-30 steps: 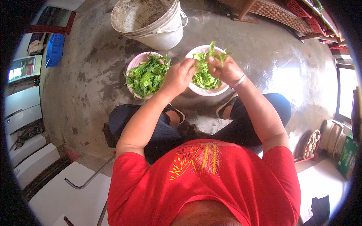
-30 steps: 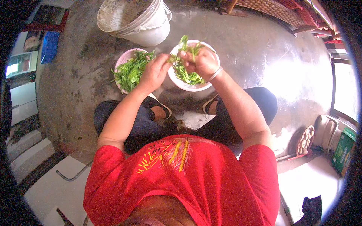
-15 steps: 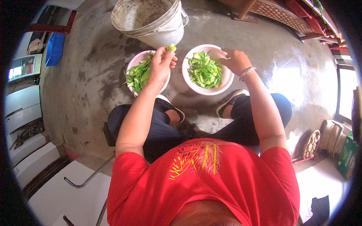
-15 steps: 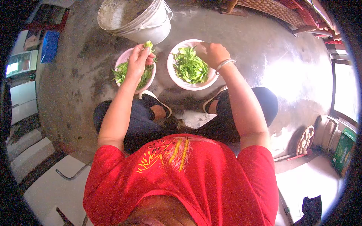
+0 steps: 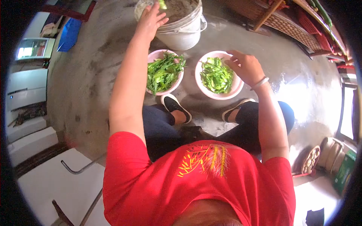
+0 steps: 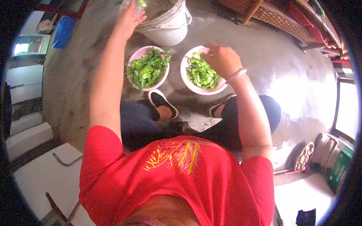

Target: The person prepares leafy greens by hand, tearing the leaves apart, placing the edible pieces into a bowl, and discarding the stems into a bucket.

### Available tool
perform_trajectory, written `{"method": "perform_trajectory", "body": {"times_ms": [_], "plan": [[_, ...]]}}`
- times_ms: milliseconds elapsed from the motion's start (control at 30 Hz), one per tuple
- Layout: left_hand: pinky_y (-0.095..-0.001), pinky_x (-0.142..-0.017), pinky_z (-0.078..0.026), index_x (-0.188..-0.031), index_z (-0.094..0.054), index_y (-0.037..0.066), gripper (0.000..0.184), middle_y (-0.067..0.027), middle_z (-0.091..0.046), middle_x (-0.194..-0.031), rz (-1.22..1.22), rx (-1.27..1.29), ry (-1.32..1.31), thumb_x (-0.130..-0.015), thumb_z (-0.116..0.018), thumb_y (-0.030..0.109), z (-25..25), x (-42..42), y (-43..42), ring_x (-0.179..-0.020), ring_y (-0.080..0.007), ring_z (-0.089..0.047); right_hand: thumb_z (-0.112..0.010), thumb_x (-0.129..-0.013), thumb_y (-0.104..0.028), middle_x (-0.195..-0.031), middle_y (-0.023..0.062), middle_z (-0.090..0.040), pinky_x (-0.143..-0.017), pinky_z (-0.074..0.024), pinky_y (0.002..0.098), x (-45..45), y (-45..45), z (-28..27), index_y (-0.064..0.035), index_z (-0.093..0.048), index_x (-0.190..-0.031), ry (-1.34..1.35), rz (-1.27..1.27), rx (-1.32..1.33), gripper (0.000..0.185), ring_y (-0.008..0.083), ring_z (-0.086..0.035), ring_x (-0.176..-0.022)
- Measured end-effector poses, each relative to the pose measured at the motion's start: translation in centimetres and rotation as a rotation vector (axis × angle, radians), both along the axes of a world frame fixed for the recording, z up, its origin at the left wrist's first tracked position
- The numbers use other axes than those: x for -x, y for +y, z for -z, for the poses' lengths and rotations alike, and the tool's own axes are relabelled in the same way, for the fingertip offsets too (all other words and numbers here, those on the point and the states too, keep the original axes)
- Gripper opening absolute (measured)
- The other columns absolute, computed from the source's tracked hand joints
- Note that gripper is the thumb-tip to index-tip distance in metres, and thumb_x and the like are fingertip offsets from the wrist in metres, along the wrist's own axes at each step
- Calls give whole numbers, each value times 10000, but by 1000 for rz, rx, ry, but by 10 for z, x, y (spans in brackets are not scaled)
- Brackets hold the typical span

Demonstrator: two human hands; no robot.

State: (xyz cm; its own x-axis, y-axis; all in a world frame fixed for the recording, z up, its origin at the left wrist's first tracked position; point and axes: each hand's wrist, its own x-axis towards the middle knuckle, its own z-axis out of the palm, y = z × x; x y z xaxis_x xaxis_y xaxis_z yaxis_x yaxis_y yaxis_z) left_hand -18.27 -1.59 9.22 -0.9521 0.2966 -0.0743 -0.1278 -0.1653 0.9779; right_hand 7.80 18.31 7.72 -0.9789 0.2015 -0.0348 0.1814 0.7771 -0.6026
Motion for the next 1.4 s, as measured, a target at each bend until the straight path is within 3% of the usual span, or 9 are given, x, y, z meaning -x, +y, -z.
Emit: {"method": "perform_trajectory", "body": {"times_ms": [100,300,367,400,567,733,1000,1133,1400], "plan": [[-321,-788,-489,-1189,-406,-4,443,-139,-513,-1156,-1,209,111,-880,-537,285,21,-15,-28,-982,-206,-551,-591,-796,-302,-858,123,-655,-698,-502,374,-11,-8,-17,-132,-587,-1084,74,-40,16,334,295,-632,-781],[-232,-531,-426,-866,-628,80,162,16,-580,-676,165,570,-134,-846,-557,226,174,-35,-140,-596,-62,-518,-635,-764,-267,-786,134,-643,-638,-488,368,-8,-35,-50,-97,-623,-1004,121,-212,123,295,291,-629,-721],[-364,-605,-456,-774,-623,46,304,-119,-625,-694,100,1009,259,-795,-543,339,250,-34,-185,-640,-244,-612,-635,-759,-263,-770,133,-639,-621,-482,374,4,-47,-53,-89,-623,-992,202,-284,128,290,297,-621,-693],[-397,-642,-456,-799,-627,53,305,-179,-613,-744,140,1087,264,-799,-506,333,231,-52,-189,-723,-325,-616,-632,-758,-252,-753,124,-639,-603,-471,383,9,-53,-51,-81,-623,-971,191,-328,67,274,300,-608,-650],[-434,-716,-447,-899,-621,61,271,-171,-617,-880,152,1402,196,-818,-505,291,291,-51,-212,-844,-332,-594,-602,-770,-241,-774,121,-644,-625,-480,387,32,-56,-5,-115,-621,-1001,53,-425,30,264,282,-620,-670],[-423,-895,-420,-1099,-558,90,327,-145,-546,-1129,180,1498,202,-803,-538,226,294,-49,-184,-1075,-318,-501,-590,-784,-248,-838,143,-639,-669,-481,403,40,-41,13,-123,-596,-1063,-89,-409,-61,305,301,-618,-734],[-420,-829,-462,-960,-607,64,228,-142,-568,-1076,323,1840,287,-772,-545,177,294,-53,-165,-1047,-328,-521,-600,-785,-253,-838,159,-631,-684,-480,410,32,-26,23,-109,-590,-1066,-167,-335,-20,316,314,-613,-755],[-398,-783,-481,-1016,-620,54,268,-172,-613,-1016,585,1838,62,-771,-568,150,279,-29,-180,-934,-279,-605,-597,-786,-259,-820,158,-631,-668,-482,412,30,-27,22,-125,-594,-1062,-132,-349,-37,307,316,-613,-739],[-272,-632,-459,-951,-616,62,260,-28,-615,-875,606,1207,-413,-759,-673,227,132,-28,-189,-760,-122,-550,-594,-781,-275,-768,149,-636,-638,-482,403,21,-35,28,-110,-619,-1020,-11,-444,42,292,308,-615,-682]]}}
